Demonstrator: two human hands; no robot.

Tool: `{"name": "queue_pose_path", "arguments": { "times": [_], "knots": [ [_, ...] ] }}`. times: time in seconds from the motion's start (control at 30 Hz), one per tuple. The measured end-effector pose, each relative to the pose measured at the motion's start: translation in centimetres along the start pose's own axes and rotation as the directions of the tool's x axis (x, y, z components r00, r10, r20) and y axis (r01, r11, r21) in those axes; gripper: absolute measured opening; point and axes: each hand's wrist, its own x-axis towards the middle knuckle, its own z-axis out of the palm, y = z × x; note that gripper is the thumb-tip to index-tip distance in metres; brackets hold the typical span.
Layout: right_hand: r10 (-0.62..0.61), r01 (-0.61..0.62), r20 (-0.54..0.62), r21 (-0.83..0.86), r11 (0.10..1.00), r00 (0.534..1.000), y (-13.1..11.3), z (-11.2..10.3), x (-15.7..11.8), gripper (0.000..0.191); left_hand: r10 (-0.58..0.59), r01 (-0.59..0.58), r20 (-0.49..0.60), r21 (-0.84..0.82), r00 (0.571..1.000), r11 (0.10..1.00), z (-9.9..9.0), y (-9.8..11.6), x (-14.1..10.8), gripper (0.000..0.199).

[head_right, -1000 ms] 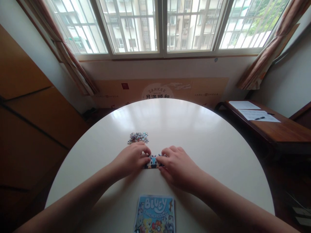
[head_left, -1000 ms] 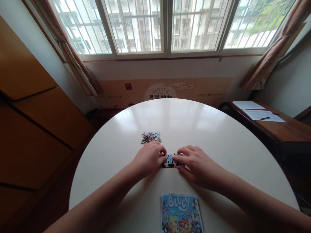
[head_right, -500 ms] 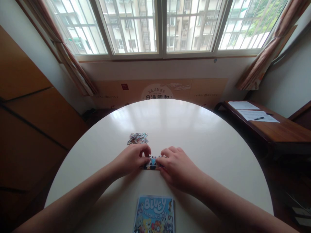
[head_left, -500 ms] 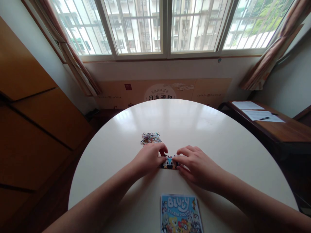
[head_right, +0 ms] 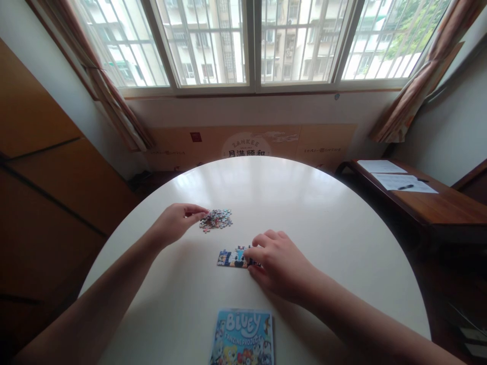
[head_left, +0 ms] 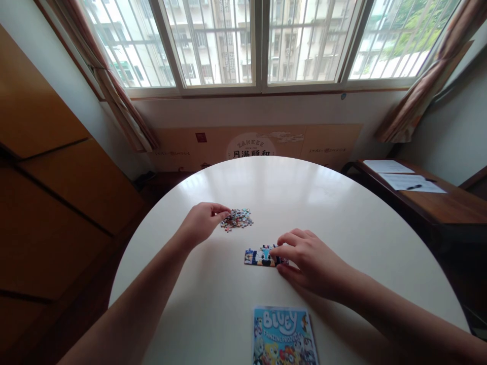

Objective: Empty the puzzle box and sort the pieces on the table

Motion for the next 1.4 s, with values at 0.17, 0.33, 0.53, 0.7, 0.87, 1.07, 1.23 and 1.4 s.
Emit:
{"name": "queue_pose_path", "arguments": {
  "times": [0.17,0.33,0.53,0.7,0.87,1.07,1.23,1.4],
  "knots": [
    [-0.006,0.006,0.011,0.02,1.0,1.0,0.0,0.0,0.1,0.02,-0.085,0.084,-0.036,-0.027,0.996,0.996,-0.9,-2.3,1.3,0.033],
    [-0.015,0.015,0.004,0.021,1.0,1.0,0.1,0.2,0.1,0.021,-0.135,0.141,-0.061,0.101,0.989,0.985,0.0,-2.8,1.6,0.025],
    [-0.016,0.016,0.008,0.036,0.999,1.0,0.1,0.3,0.1,0.022,-0.106,0.125,-0.095,0.232,0.99,0.965,0.4,-2.9,2.0,0.026],
    [-0.015,0.015,0.005,0.044,0.999,1.0,-0.1,0.4,0.2,0.023,0.134,-0.076,-0.184,0.294,0.974,0.953,1.1,-0.2,0.1,0.027],
    [-0.008,0.009,-0.008,0.035,0.999,1.0,-0.2,0.5,0.1,0.017,0.288,-0.32,0.155,0.252,0.945,0.913,4.0,3.9,-3.8,0.024],
    [0.04,-0.04,0.008,0.037,0.998,0.999,-0.2,0.4,0.2,0.016,0.295,-0.365,0.263,0.279,0.919,0.888,5.5,4.9,-4.6,0.012],
    [0.039,-0.04,0.011,0.046,0.998,0.999,-0.2,0.4,0.2,0.017,0.259,-0.315,0.256,0.205,0.931,0.927,5.6,4.4,-4.0,0.01],
    [0.029,-0.03,0.009,0.041,0.999,1.0,-0.2,0.3,0.2,0.018,0.239,-0.272,0.227,0.123,0.944,0.955,6.1,4.4,-4.0,0.009]
  ]
}}
